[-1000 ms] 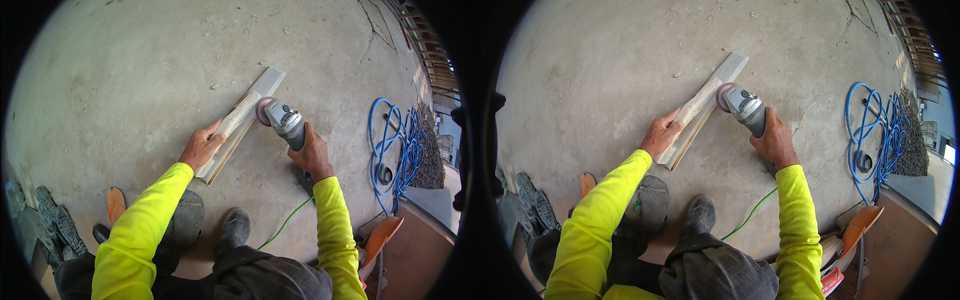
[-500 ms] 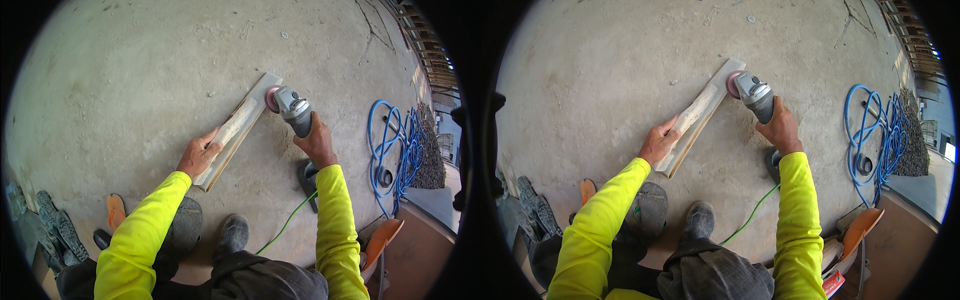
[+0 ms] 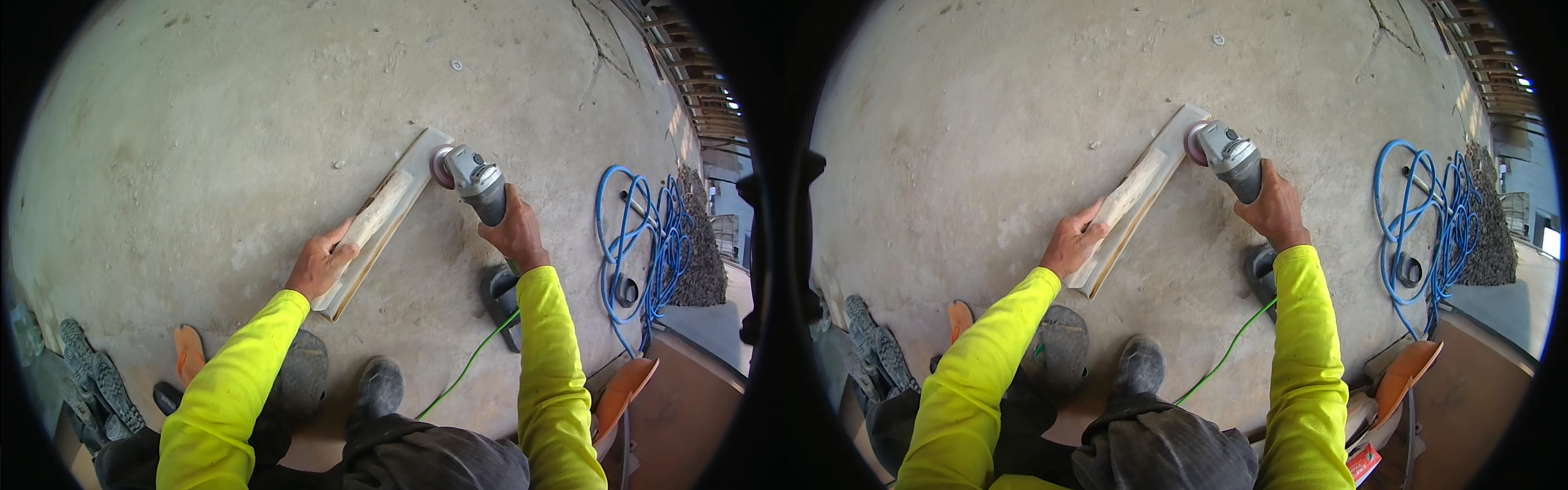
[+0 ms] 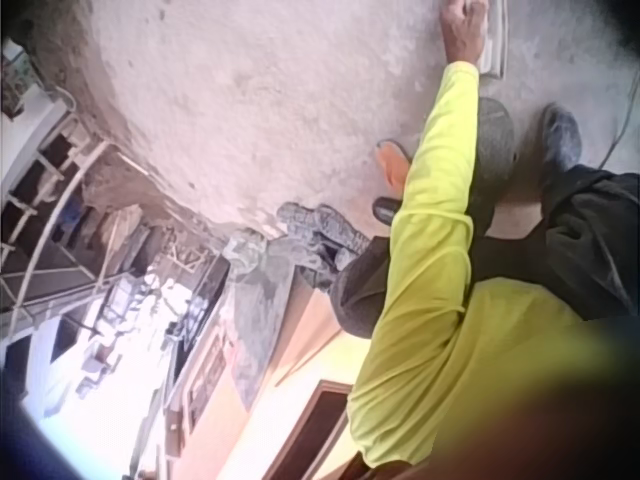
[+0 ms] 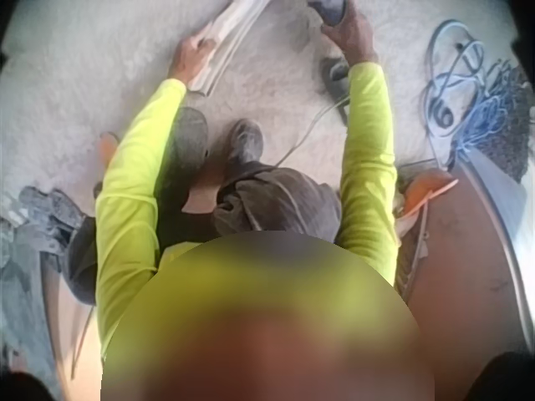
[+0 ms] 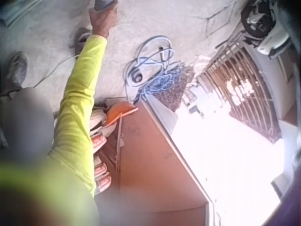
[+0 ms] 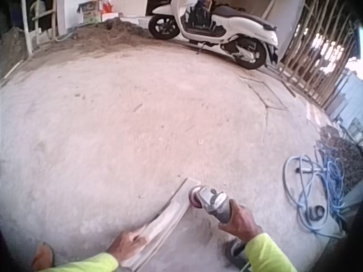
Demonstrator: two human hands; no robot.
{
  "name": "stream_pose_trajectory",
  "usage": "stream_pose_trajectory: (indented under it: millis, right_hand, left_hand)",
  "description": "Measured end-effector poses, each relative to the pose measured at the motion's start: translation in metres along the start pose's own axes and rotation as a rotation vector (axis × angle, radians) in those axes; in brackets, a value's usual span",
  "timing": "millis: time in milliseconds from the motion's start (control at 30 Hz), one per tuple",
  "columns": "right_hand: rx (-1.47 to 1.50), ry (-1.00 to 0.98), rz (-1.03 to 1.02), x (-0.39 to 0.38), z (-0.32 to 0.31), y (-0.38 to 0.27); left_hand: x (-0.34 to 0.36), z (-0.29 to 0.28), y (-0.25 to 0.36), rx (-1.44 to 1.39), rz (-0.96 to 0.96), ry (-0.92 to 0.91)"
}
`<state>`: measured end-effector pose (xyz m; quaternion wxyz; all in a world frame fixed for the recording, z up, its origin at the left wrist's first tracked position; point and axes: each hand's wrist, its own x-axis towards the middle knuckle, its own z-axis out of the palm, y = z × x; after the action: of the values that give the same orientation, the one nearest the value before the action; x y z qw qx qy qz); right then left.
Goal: The person uses an angle grinder to smooth the edges of a rectangular wooden plank on a concrete floor. They hold the plank with one hand and operate the grinder with the other, moving along the plank's length. After finishing, they walk indoors, unplug the grinder, and place it on the floor.
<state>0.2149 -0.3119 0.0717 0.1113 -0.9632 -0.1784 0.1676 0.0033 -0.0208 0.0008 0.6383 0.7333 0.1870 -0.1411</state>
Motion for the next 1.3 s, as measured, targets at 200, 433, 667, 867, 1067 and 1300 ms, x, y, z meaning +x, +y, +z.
stream_pose_trajectory:
  millis: [200, 433, 667, 867, 1067, 1300]
  right_hand:
    - [-0.004, -0.004, -0.052, -0.012, 0.01, 0.0]
    - [-0.033, -0.004, 0.029, 0.012, -0.011, 0.007]
    - [-0.021, 0.0, 0.012, 0.005, -0.003, 0.002]
    - [-0.042, -0.027, -0.03, -0.009, -0.004, 0.0]
    - [-0.014, -0.108, -0.194, -0.079, 0.023, -0.018]
    - [-0.006, -0.096, -0.153, -0.081, 0.024, -0.022]
  left_hand:
    - [-0.001, 0.002, -0.001, -0.014, -0.013, 0.005]
    - [0.0, 0.0, 0.0, -0.015, -0.033, -0.009]
    - [0.0, 0.003, -0.003, 0.005, -0.045, -0.004]
    - [0.0, 0.002, -0.003, 0.007, -0.02, 0.011]
    - [0.0, 0.001, -0.002, 0.008, -0.056, 0.003]
    - [0.001, 0.001, -0.001, 0.025, -0.037, 0.0]
